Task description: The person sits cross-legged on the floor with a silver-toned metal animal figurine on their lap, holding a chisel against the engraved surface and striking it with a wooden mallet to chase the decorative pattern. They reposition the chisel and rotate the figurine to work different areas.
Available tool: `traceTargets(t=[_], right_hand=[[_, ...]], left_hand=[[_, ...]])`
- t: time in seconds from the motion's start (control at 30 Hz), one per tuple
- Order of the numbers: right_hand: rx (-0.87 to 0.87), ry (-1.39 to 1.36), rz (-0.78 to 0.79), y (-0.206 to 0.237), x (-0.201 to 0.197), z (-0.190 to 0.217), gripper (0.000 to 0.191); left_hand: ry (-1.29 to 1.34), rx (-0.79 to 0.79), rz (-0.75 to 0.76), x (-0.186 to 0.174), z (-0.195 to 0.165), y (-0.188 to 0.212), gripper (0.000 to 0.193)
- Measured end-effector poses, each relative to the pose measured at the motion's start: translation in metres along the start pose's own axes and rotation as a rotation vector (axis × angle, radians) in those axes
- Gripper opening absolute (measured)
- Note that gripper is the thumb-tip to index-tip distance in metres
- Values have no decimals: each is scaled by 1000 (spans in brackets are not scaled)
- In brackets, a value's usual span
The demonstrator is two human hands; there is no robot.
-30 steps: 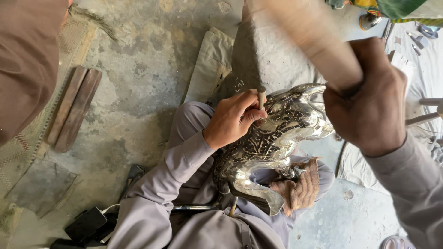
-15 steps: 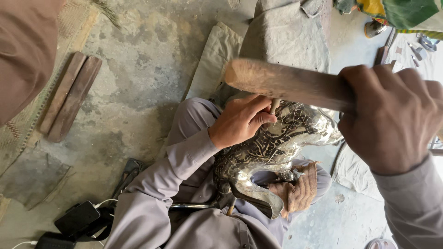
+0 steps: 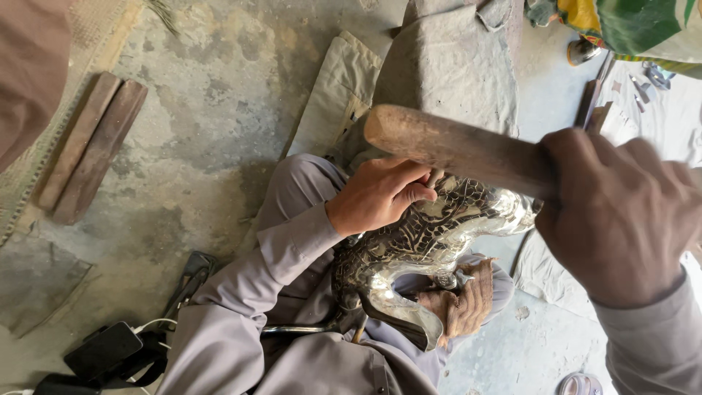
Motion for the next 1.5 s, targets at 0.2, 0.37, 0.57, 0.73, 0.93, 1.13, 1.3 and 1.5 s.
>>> traceTargets(t=[0.2, 0.37, 0.57, 0.73, 0.93, 1.13, 1.3, 1.5], right_hand=[[-7, 55, 77, -6, 4, 5, 31], [-65, 339, 98, -7, 4, 20, 30], [-57, 24, -2, -10, 0, 30, 40], [30, -112, 51, -9, 7, 27, 43], [45, -41, 68, 0, 22, 20, 31], [19, -115, 85, -10, 32, 19, 36], [182, -291, 110, -17, 38, 12, 37], [30, -248, 170, -23, 44, 16, 29]], left_hand=[[-35, 31, 8, 1, 7, 2, 26], [-47, 43, 56, 7, 17, 6, 28], [-28, 115, 33, 9, 29, 12, 33], [18, 221, -44, 5, 33, 21, 40], [86, 212, 12, 14, 48, 22, 41], [116, 281, -49, 7, 49, 27, 49], [123, 197, 33, 13, 58, 26, 49], [149, 230, 6, 8, 59, 27, 47]])
Point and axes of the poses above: each hand's wrist, its own y-axis away from the middle knuckle, its own x-axis out of the palm, z = x × y, the point moved 8 cm from there along -y, towards the middle knuckle, and after that the axes turned 7 degrees about z, right-handed, at the moved point
